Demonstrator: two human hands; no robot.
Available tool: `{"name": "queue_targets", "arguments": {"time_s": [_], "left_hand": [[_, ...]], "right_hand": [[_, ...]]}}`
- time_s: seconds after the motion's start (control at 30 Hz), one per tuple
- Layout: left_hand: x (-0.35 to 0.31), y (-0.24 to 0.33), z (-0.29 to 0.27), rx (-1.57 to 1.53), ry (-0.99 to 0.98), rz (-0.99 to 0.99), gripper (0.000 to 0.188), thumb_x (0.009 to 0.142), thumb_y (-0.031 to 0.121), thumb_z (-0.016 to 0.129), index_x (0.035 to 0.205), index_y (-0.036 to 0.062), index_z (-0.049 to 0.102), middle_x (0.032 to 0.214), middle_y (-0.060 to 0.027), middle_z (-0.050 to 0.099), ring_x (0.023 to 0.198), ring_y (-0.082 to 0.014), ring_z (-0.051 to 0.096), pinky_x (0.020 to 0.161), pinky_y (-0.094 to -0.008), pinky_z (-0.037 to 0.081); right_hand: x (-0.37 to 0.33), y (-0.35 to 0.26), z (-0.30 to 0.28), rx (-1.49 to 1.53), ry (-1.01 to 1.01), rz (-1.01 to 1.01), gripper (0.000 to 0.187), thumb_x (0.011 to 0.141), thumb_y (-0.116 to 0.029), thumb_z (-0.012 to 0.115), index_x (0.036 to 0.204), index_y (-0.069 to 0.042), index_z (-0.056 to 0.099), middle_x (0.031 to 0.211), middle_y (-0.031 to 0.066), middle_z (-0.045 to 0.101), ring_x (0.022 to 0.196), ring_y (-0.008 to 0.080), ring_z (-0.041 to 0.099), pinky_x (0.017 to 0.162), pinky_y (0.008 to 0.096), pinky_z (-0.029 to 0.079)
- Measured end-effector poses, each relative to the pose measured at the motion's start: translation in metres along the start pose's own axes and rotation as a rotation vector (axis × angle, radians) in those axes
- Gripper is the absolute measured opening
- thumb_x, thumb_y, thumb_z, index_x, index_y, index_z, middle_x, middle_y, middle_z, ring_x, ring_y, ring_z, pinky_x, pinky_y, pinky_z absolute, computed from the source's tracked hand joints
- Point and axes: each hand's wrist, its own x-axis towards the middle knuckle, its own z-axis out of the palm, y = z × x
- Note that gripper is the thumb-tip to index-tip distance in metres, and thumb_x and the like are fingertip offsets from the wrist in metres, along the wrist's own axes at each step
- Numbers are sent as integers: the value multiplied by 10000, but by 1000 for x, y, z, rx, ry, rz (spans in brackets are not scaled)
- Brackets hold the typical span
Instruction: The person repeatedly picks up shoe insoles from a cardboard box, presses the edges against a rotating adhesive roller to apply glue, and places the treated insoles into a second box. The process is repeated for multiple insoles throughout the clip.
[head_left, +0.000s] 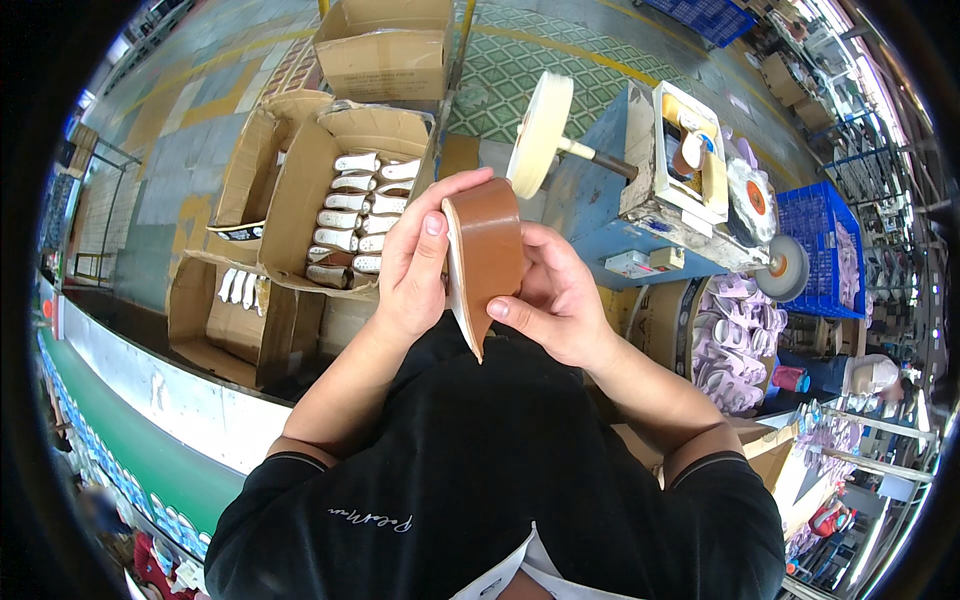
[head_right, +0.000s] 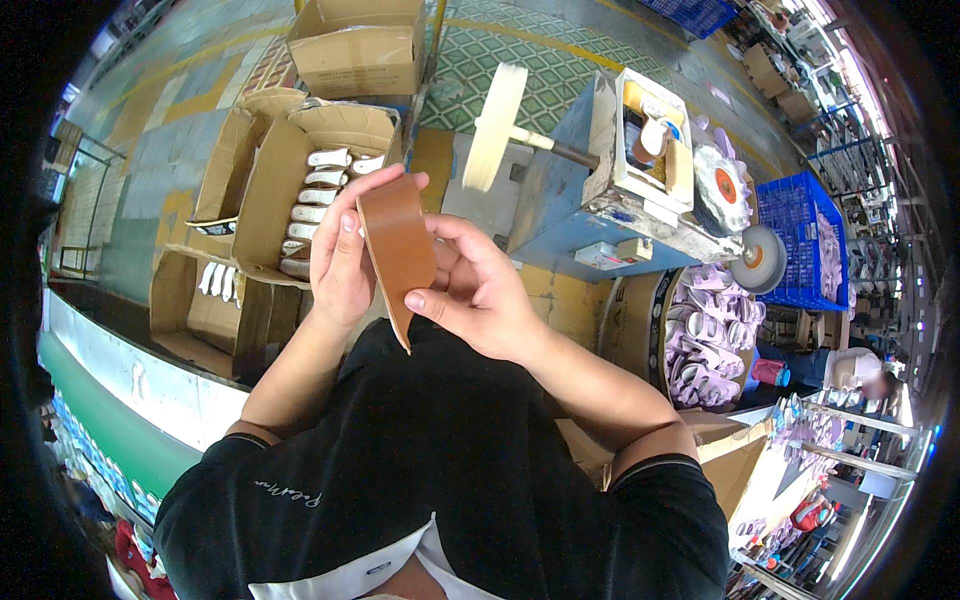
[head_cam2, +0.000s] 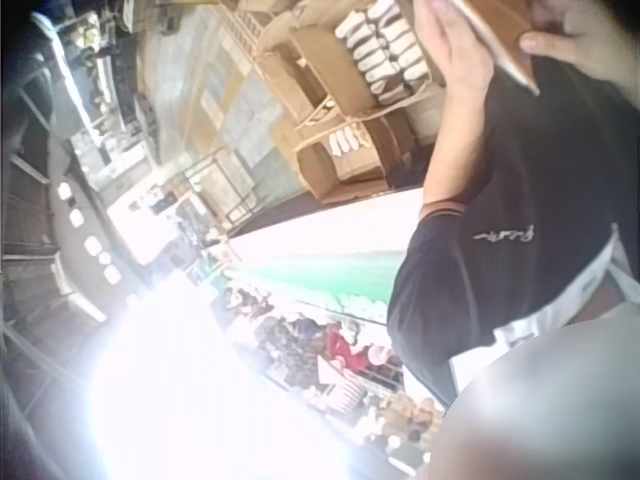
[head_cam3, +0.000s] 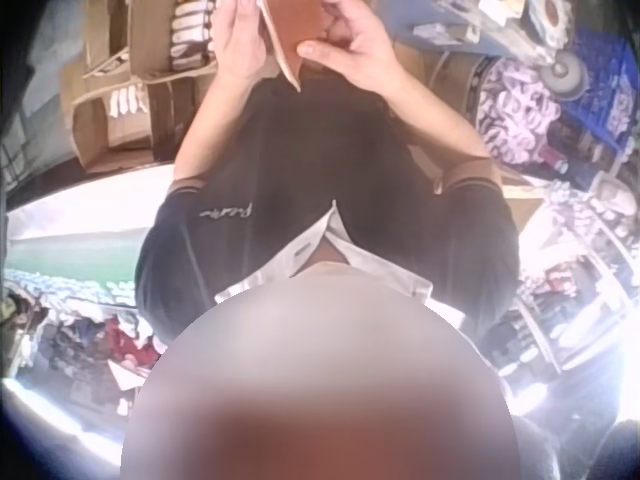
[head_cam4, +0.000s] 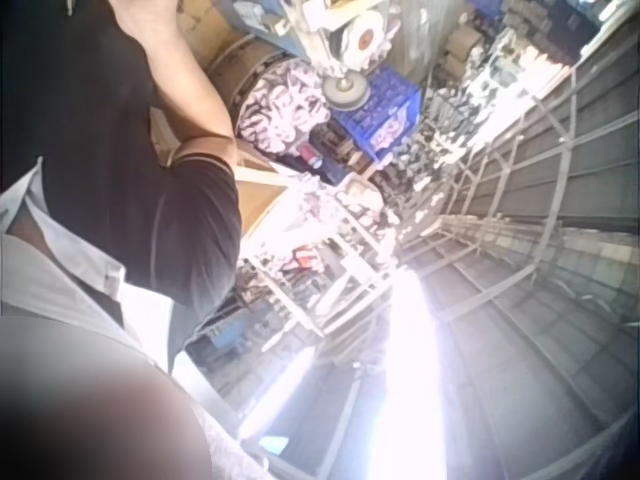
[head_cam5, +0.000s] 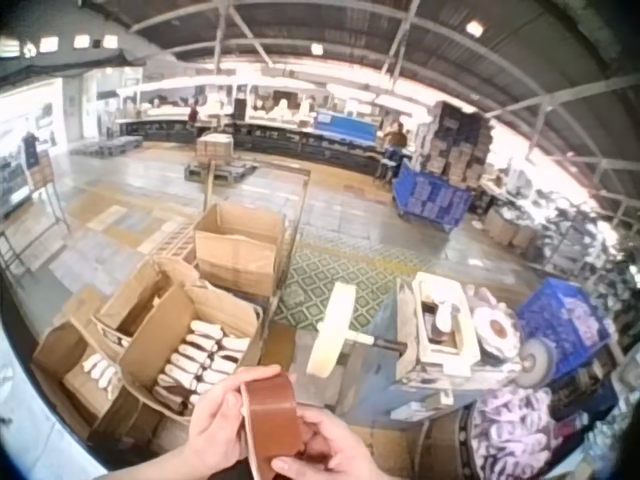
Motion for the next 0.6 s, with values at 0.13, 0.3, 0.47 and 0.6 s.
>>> {"name": "queue_targets", "arguments": {"time_s": [0.13, 0.3, 0.47, 0.6], "left_hand": [[-2, -2, 5, -26, 26, -2, 667, 1255, 452, 403, 1650, -79, 491, 1564, -301, 656, 1408, -294, 672, 1198, -428, 525], [-2, -11, 7, -39, 62, -49, 653, 1256, 445, 405, 1651, -66, 495, 1569, -279, 657, 1367, -281, 692, 1168, -420, 550], [-3, -38, 6, -96, 121, -223, 592, 1260, 394, 408, 1630, -54, 519, 1544, -220, 682, 1285, -267, 730, 1085, -409, 606], [-5, -62, 5, -269, 231, -506, 607, 1269, 442, 350, 1583, -23, 579, 1521, -170, 701, 1330, -284, 705, 1155, -468, 554]], "right_hand": [[-3, -5, -1, 29, -7, 24, 731, 1059, 97, 741, 1692, -30, 399, 1615, 167, 589, 1480, 266, 617, 1222, 456, 538], [-5, -3, -5, 62, 17, 67, 734, 1060, 88, 747, 1696, -29, 398, 1593, 151, 603, 1466, 263, 628, 1212, 453, 548], [-6, 15, -20, 128, 111, 175, 692, 1066, 64, 756, 1673, -20, 435, 1542, 118, 617, 1414, 241, 658, 1160, 425, 582], [-5, 32, -34, 98, 265, 356, 588, 1080, -37, 783, 1609, -22, 528, 1483, 92, 650, 1335, 212, 691, 1122, 413, 595]]}}
